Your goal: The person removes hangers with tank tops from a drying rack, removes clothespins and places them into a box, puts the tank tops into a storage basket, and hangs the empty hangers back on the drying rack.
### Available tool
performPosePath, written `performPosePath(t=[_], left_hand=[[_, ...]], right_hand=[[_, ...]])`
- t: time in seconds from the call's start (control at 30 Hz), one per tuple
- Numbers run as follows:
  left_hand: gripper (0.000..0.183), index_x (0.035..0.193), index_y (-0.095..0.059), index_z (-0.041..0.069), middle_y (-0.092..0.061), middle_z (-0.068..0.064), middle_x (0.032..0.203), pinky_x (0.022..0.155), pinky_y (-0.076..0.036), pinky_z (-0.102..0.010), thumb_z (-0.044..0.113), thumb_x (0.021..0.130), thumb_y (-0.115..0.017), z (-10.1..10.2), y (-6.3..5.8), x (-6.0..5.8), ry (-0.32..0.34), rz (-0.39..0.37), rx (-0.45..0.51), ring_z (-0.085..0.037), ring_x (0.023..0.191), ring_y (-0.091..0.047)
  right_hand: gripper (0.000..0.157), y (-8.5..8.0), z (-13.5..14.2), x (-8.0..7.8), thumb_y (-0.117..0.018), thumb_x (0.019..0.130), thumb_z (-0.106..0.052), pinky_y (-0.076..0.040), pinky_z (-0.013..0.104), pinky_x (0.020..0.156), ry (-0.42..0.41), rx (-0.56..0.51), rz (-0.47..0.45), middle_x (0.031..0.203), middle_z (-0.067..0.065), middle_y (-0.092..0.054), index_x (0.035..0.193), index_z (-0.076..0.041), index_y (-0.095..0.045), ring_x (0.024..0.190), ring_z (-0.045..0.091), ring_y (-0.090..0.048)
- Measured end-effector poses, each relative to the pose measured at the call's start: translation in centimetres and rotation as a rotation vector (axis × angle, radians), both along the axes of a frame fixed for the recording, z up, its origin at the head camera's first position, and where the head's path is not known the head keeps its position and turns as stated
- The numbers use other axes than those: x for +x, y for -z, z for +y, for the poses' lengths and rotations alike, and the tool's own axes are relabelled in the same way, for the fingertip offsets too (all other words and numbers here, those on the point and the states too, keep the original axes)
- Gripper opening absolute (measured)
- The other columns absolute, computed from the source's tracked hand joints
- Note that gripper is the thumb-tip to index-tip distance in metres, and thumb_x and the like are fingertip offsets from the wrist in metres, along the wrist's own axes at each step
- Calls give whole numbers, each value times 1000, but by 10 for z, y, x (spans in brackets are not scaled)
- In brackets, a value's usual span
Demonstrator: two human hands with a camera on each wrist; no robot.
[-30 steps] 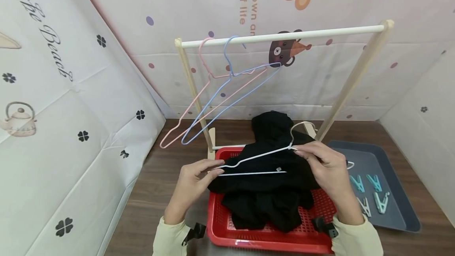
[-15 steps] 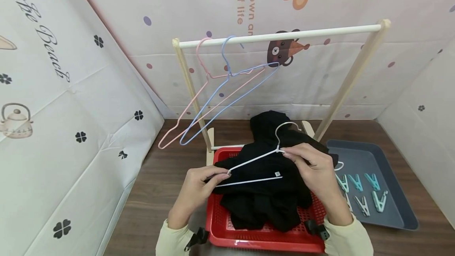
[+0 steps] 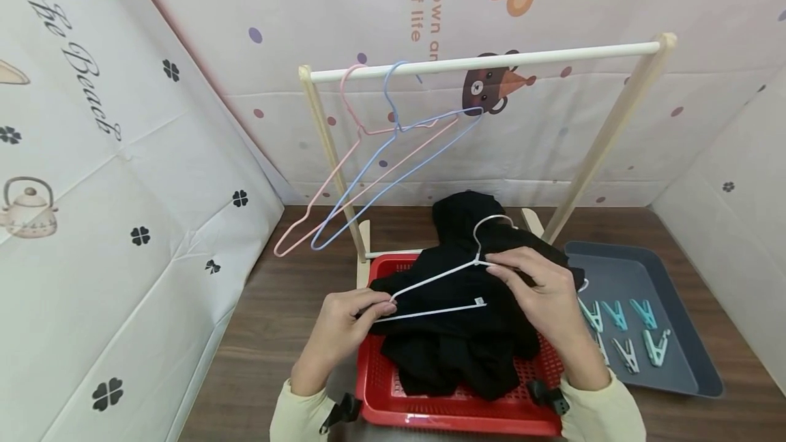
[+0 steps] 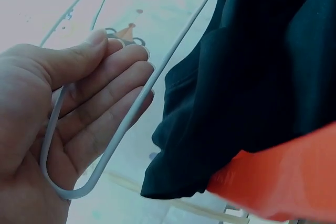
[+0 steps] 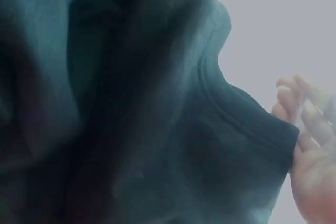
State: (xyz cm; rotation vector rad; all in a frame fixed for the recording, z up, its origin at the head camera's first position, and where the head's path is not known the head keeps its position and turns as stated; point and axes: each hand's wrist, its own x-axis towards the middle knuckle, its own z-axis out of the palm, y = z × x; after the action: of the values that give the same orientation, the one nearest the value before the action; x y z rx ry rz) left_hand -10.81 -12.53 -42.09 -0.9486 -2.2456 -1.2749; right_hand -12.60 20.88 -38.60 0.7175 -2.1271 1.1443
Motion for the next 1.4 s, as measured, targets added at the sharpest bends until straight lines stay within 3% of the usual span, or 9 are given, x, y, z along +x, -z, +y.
performPosePath(t=[0.17, 0.27, 0.4, 0.5, 0.63, 0.83, 1.13, 1.27, 1.4], left_hand=[[24, 102, -83, 6, -79, -4, 93, 69, -56, -17, -9, 83, -85, -8, 0, 1, -15, 47, 25, -11, 75, -71], [25, 101, -83, 5, -79, -4, 91, 69, -56, -17, -12, 82, -84, -13, -1, 1, -31, 63, 52, -13, 75, -72], [23, 98, -83, 4, -79, -2, 90, 68, -55, -17, -13, 82, -84, -19, -1, 1, -41, 63, 74, -13, 75, -73], [21, 97, -83, 3, -79, 0, 90, 67, -54, -16, -13, 83, -83, -21, 0, 0, -40, 47, 82, -12, 75, -73], [19, 96, -82, 1, -79, 0, 91, 67, -54, -17, -13, 84, -82, -24, 0, 0, -33, 20, 87, -12, 77, -74], [21, 97, -82, 5, -78, 0, 89, 66, -53, -17, -11, 84, -83, -39, -4, 6, -92, 16, 90, -12, 73, -72], [25, 97, -82, 8, -79, -1, 89, 69, -54, -17, -15, 85, -81, -61, -14, 16, -118, 22, 104, -16, 75, -75], [27, 98, -82, 6, -79, -2, 90, 73, -55, -16, -17, 84, -80, -68, -17, 17, -157, 24, 103, -11, 80, -76], [26, 99, -82, 4, -80, -4, 92, 76, -56, -15, -17, 85, -79, -67, -20, 15, -233, 49, 120, -8, 83, -76]], right_hand=[[40, 0, 21, 3, -84, 88, 4, -41, 12, 104, 109, 51, -96, 119, 2, -76, 125, -11, -78, 118, 1, -63], [40, -1, 34, 6, -81, 95, -5, -38, 10, 102, 190, 88, -179, 126, 4, -73, 132, -16, -75, 122, 9, -62], [37, 0, 45, 7, -82, 95, -12, -50, 33, 100, 231, 189, -231, 125, 8, -73, 131, -16, -75, 118, 28, -65], [33, 4, 47, 5, -84, 91, -5, -53, 30, 93, 220, 217, -191, 115, 6, -76, 122, -14, -79, 107, 27, -68], [29, 9, 47, 1, -84, 87, 6, -41, 9, 78, 253, 148, -106, 101, 3, -77, 110, -11, -82, 88, 5, -65], [20, 11, 50, 0, -81, 91, 6, -40, 9, 70, 404, 4, -132, 100, 10, -77, 107, -5, -81, 82, -12, -56], [14, 12, 53, 0, -75, 100, -7, -40, 11, 72, 612, -147, -185, 103, 17, -76, 113, -3, -80, 81, -12, -56], [18, 12, 56, 0, -76, 101, -16, -41, 12, 69, 641, -103, -325, 104, 15, -77, 115, -6, -80, 80, -12, -54], [19, 15, 59, 0, -76, 101, -20, -42, 14, 68, 570, 34, -422, 105, 15, -78, 116, -8, -79, 82, -7, -57]])
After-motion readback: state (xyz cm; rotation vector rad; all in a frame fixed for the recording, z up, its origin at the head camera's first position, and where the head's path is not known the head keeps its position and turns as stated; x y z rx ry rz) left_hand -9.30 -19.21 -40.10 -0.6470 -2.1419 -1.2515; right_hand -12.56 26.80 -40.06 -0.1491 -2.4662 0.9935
